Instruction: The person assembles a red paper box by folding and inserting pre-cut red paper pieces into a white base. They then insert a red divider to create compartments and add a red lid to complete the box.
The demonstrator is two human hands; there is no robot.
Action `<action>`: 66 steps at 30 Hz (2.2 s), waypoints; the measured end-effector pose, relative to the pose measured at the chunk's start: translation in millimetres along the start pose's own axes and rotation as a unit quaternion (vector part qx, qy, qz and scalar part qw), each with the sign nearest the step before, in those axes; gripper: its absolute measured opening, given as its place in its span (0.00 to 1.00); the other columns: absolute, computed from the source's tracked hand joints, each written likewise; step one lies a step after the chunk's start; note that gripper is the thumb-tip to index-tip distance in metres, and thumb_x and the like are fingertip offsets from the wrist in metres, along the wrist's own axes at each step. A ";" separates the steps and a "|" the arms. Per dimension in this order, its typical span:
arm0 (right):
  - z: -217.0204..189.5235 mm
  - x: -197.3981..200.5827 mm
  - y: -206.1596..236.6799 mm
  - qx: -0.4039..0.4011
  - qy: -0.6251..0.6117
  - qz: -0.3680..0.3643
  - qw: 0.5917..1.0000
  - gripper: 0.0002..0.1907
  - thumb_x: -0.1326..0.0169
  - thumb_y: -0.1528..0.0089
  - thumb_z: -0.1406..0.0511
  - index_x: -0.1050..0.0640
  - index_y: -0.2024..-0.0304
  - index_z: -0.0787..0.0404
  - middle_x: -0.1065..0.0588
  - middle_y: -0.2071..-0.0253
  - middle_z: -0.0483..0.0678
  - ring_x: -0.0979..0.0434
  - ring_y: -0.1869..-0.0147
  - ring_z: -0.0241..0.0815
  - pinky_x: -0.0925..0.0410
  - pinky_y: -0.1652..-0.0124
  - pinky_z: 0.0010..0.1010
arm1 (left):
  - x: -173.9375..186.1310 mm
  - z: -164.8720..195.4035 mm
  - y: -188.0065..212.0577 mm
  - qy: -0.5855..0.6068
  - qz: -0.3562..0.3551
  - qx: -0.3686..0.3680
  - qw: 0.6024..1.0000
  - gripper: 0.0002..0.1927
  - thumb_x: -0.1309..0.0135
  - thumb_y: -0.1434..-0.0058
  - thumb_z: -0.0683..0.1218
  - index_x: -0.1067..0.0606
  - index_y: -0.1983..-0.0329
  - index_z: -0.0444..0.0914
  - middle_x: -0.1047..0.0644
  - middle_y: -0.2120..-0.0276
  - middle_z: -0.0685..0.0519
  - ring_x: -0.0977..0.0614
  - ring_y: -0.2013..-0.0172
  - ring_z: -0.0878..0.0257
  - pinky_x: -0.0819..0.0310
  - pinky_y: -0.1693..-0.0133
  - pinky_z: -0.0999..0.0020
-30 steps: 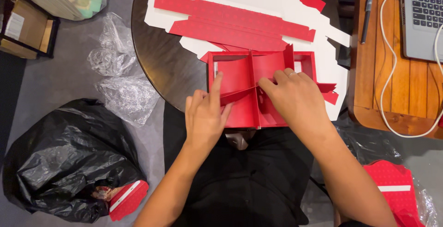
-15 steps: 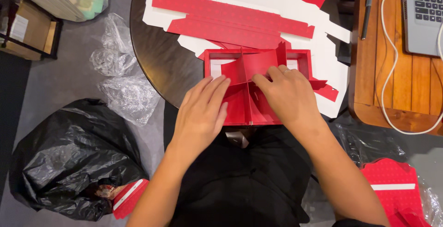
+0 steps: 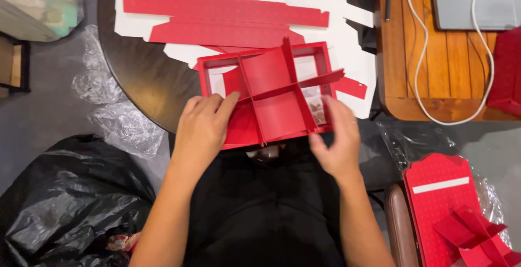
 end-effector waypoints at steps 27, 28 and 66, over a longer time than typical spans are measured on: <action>-27.1 -31.1 -30.3 0.019 0.120 -0.056 0.991 0.33 0.46 0.47 0.80 0.23 0.38 0.60 0.20 0.47 0.52 0.18 0.50 0.53 0.26 0.56 0.38 | -22.5 38.0 17.8 -0.066 0.009 0.048 0.997 0.33 0.51 0.41 0.33 0.37 0.29 0.27 0.27 0.41 0.37 0.23 0.40 0.45 0.26 0.44 0.58; -29.6 -28.2 -30.1 0.039 0.136 -0.050 0.989 0.33 0.47 0.48 0.81 0.23 0.39 0.60 0.20 0.45 0.52 0.18 0.48 0.52 0.25 0.54 0.36 | -22.2 39.4 16.6 -0.083 0.006 0.037 0.996 0.33 0.50 0.41 0.34 0.36 0.30 0.27 0.27 0.41 0.37 0.23 0.40 0.45 0.27 0.43 0.58; -21.2 -35.7 -40.6 0.144 0.302 -0.173 0.926 0.26 0.47 0.43 0.70 0.24 0.40 0.60 0.21 0.47 0.52 0.19 0.45 0.46 0.31 0.40 0.43 | -23.7 22.8 9.8 -0.034 -0.112 -0.003 0.993 0.40 0.36 0.49 0.54 0.31 0.37 0.28 0.24 0.45 0.38 0.22 0.46 0.46 0.33 0.42 0.55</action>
Point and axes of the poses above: each hand's wrist, its own y-axis away from the middle knuckle, its own x-axis out of the back of the hand, z = x × y, the point moved 8 cm from there along -y, towards the middle knuckle
